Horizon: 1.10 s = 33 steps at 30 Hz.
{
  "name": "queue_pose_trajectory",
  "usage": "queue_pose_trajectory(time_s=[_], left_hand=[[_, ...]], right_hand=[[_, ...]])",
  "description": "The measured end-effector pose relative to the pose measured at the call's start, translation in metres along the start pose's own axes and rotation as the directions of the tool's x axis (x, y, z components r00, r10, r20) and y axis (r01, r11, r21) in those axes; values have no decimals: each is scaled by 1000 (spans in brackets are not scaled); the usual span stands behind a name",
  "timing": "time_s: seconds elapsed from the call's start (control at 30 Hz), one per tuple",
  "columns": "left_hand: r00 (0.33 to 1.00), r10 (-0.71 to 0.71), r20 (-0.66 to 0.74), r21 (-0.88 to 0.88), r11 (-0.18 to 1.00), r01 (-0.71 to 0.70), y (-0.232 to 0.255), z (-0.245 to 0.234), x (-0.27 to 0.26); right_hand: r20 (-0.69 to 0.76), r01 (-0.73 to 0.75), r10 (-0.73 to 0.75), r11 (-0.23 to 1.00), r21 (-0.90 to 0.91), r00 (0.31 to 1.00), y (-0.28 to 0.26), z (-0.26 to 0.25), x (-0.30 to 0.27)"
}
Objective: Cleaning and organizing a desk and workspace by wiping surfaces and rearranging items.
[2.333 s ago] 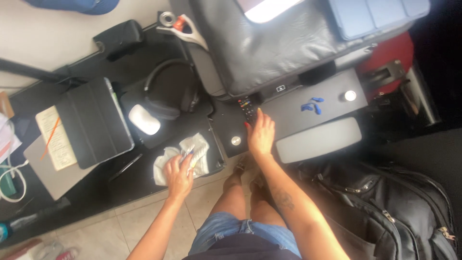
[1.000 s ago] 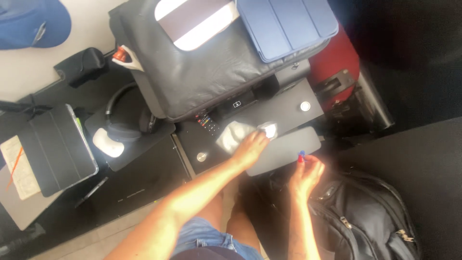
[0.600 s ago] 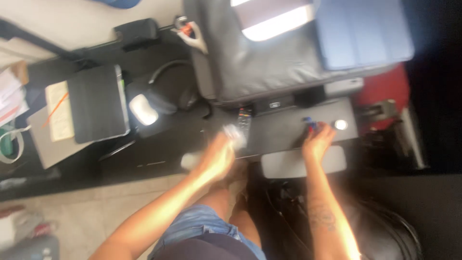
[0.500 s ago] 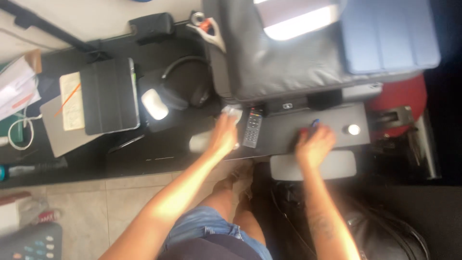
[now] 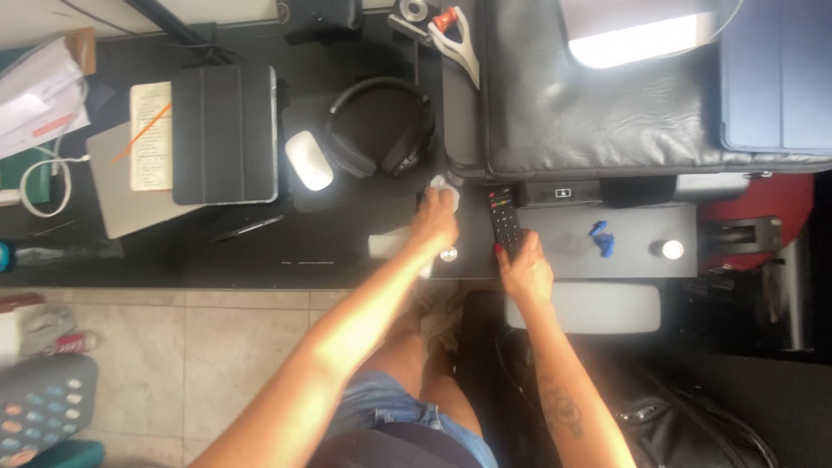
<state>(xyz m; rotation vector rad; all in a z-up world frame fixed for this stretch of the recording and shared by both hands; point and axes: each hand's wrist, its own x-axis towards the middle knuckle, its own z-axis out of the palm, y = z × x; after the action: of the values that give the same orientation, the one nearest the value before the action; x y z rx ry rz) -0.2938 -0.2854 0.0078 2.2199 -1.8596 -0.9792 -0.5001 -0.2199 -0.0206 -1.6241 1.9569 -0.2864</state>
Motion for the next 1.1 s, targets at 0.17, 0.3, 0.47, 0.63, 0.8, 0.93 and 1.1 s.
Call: queue_pose_trajectory(time_s=[0.17, 0.3, 0.47, 0.63, 0.8, 0.93, 1.1], left_hand=[[953, 271, -135, -55, 958, -280, 34, 69, -7], [859, 486, 162, -60, 874, -483, 50, 66, -53], [744, 568, 352, -250, 823, -510, 32, 49, -89], [864, 496, -82, -108, 858, -503, 19, 27, -87], [746, 426, 511, -73, 887, -457, -8, 42, -136], [911, 290, 294, -259, 941, -216, -46, -33, -165], [846, 319, -426, -61, 923, -379, -130, -49, -129]], right_hand=[[80, -246, 236, 856, 454, 968, 28, -36, -45], [72, -305, 399, 560, 770, 914, 70, -33, -79], [91, -250, 296, 561, 789, 951, 70, -8, -69], [172, -319, 305, 543, 777, 937, 51, 15, -50], [-118, -125, 235, 805, 581, 965, 50, 73, -41], [24, -259, 282, 840, 477, 959, 11, 66, -44], [-181, -48, 118, 936, 349, 976, 1, 101, -36]])
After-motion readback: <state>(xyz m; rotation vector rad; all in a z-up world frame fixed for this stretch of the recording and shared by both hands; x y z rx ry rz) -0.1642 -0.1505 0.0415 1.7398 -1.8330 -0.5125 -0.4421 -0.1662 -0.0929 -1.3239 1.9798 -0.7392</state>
